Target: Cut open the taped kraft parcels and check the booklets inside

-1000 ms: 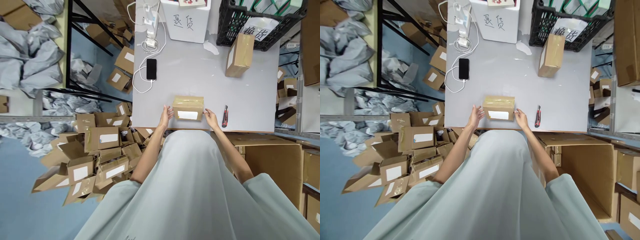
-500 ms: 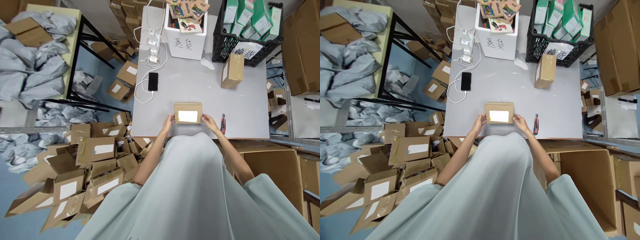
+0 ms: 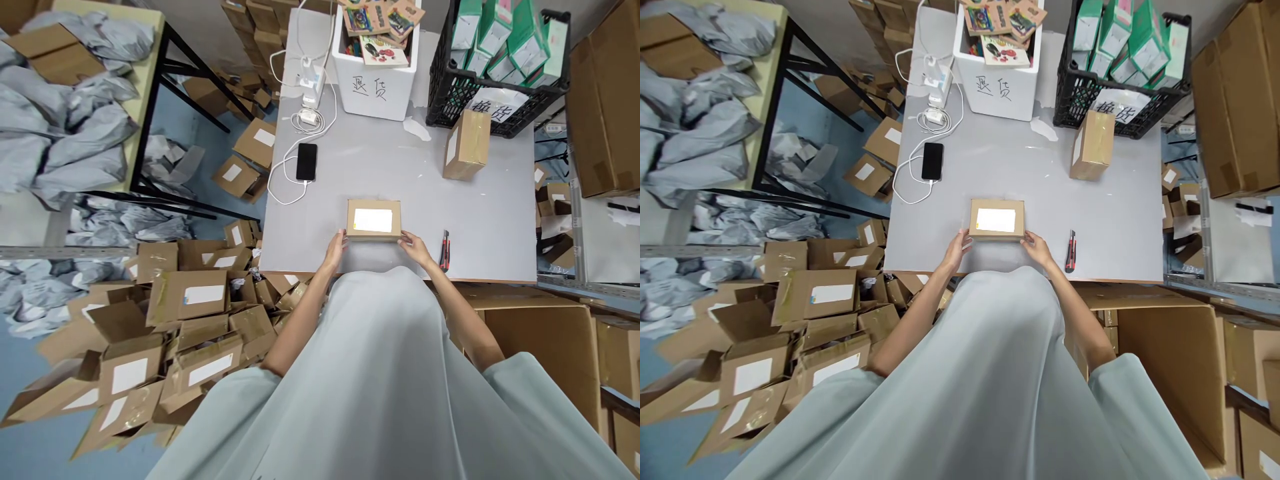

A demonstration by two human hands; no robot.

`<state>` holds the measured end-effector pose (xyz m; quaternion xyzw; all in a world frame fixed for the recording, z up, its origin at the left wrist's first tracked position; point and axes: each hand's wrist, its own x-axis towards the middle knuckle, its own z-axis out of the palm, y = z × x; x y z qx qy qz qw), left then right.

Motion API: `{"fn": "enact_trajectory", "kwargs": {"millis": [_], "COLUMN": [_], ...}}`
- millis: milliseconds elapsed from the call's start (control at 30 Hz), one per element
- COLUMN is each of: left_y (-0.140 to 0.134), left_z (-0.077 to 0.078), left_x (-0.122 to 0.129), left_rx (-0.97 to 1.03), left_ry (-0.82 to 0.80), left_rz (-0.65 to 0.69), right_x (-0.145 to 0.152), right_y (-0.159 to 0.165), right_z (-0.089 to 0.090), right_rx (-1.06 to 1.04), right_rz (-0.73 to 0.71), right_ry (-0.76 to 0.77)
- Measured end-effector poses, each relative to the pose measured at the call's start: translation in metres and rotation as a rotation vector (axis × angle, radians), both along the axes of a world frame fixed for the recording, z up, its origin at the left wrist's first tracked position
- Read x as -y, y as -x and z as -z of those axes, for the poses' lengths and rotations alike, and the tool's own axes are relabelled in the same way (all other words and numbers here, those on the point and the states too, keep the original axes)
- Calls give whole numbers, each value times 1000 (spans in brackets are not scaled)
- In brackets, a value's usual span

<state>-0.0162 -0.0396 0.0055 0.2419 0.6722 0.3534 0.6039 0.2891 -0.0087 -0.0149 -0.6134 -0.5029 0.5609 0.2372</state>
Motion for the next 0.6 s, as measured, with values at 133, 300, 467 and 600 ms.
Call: {"fn": "enact_trajectory", "kwargs": {"millis": [133,300,467,600], "left_y": [4,3,-1,-2], "left_z": [-19,-36,-35,-27], "left_x": [10,16,19,27], "left_rx": [-3,24,34,6], "left_ry": [-110,-210,-121,-89], "left_rz": [-21,-51,-36,-46], "right_x": [9,8,8,20], "right_y": [-10,-20,-24,-29], "right_z": [-26,-58,-61,-53], "right_rx": [-8,38,71,47], "right_rz": [36,19,-13,-34], "right_ry": [-67,-158,-107,-66]}}
